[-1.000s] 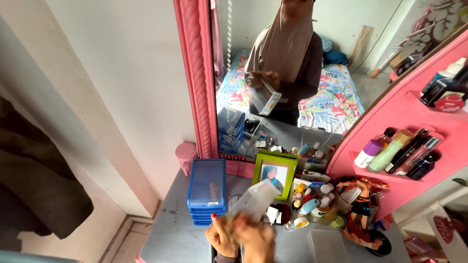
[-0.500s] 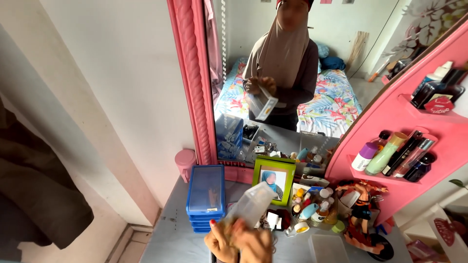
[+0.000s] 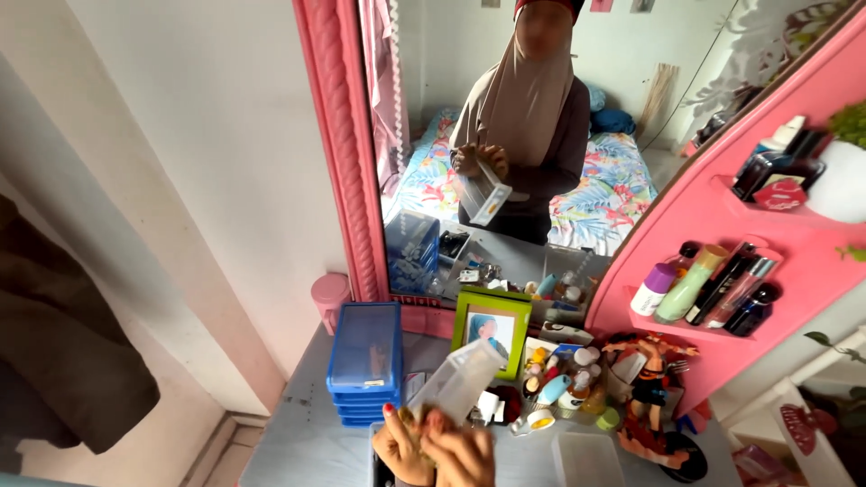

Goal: Organizing small hair accessories like clips and ties into clear plastic storage containers on a vanity.

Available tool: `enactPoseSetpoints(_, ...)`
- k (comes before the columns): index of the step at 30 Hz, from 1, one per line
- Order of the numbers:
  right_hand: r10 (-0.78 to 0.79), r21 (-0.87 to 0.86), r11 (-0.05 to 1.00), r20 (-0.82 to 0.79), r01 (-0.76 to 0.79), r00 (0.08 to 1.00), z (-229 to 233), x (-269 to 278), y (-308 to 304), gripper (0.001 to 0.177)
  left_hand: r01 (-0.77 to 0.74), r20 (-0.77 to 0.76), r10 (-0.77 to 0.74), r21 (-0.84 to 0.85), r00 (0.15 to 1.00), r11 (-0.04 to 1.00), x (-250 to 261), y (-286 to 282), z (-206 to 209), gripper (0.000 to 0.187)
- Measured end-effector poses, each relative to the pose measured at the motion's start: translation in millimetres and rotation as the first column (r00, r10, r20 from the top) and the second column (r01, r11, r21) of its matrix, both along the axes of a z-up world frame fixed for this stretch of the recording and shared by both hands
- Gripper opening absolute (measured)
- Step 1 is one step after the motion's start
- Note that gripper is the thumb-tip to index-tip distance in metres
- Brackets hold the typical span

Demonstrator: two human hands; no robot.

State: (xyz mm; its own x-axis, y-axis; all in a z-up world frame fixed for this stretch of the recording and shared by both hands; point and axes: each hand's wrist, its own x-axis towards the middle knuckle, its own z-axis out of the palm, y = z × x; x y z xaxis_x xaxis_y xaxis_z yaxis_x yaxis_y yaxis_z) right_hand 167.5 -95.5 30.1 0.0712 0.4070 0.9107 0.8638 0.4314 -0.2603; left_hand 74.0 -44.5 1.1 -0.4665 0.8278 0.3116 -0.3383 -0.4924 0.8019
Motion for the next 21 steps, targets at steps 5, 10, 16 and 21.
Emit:
enactPoseSetpoints(5,0.298,-0.218,0.875,-0.464,-0.433,0.834,-81.7,99.0,17.5,0.029,0.018,-0.047,-0.015,0.061,0.999,0.998,22.6,-25.9,22.4,0.064)
enactPoseSetpoints(10,-0.066,-0.115,0.991,-0.030,0.062,0.997,72.4,120.9,-12.1,0.039,-0.033,-0.161,0.043,0.061,0.986,0.998,64.7,-50.2,39.6,0.064)
enactPoseSetpoints(16,0.199,-0.053,0.979,0.007,-0.199,0.980,32.3,123.1,-54.2,0.033,-0.075,-0.185,0.066,-0.043,0.980,0.996,106.5,-59.9,39.2,0.060)
enactPoseSetpoints(21,0.265,0.011,0.964,0.062,-0.266,0.962,43.6,206.4,-43.5,0.035,-0.047,-0.114,0.049,0.014,0.992,0.999,144.0,-81.9,30.4,0.064)
